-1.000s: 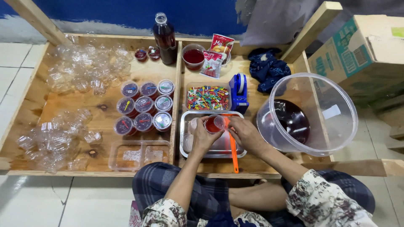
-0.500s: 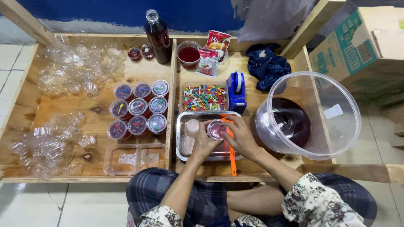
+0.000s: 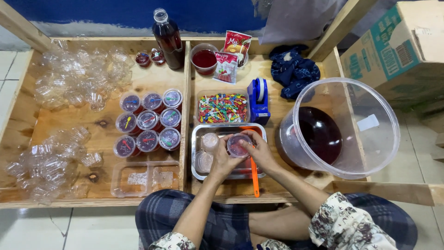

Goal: The person scoops dark liquid from a large plastic container into small plastic cups, places lids on the cups, and organizes them on a wooden tray.

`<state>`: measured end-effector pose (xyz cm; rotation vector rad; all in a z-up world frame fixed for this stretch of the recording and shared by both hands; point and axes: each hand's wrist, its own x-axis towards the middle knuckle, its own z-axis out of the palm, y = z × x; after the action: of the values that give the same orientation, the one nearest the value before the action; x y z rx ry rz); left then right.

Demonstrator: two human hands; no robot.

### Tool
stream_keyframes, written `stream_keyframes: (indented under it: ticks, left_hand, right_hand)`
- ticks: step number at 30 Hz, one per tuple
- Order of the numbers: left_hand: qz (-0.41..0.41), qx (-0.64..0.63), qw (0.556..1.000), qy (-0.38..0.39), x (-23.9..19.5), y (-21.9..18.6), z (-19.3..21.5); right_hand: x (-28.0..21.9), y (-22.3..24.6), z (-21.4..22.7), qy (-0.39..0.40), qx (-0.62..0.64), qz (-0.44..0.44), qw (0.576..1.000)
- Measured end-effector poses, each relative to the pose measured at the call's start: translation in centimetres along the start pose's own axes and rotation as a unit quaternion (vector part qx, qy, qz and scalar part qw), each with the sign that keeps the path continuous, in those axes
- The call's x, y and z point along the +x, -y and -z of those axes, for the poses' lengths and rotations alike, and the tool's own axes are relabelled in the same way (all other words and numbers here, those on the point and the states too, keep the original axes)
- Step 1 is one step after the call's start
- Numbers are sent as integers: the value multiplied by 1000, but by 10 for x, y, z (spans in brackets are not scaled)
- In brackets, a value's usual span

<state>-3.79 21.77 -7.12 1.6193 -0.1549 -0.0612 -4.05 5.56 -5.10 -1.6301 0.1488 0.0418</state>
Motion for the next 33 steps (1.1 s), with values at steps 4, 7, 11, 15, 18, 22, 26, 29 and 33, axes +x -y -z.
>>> stream_keyframes:
  ticks: [4, 7, 11, 15, 18, 22, 26, 29, 33]
  left_hand:
    - [-8, -10, 1000, 4, 1, 2, 1]
    - [-16, -9, 1000, 17, 1, -2, 1]
    - [10, -61, 997, 49, -2, -9, 2]
    - [101, -187, 974, 72, 5, 9, 0]
    - [199, -232, 951, 46, -7, -24, 2]
    - [224, -238, 945, 28, -7, -21, 3]
    - [231, -259, 937, 34, -5, -8, 3]
    - [231, -257, 937, 42, -4, -6, 2]
    - [244, -259, 933, 52, -6, -11, 0]
  right_hand:
    - [0, -5, -4, -11, 24, 2, 1000]
    - [1, -5, -4, -21, 37, -10, 999]
    - [1, -8, -2, -34, 68, -33, 997]
    - [8, -21, 2, -36, 69, -20, 997]
    - [4, -14, 2, -40, 70, -23, 997]
    - [3, -10, 1, -41, 74, -22, 996]
    - [10, -12, 1, -24, 97, -103, 990]
    - [12, -2, -1, -9, 104, -172, 979]
    - [11, 10, 0, -10, 91, -226, 970]
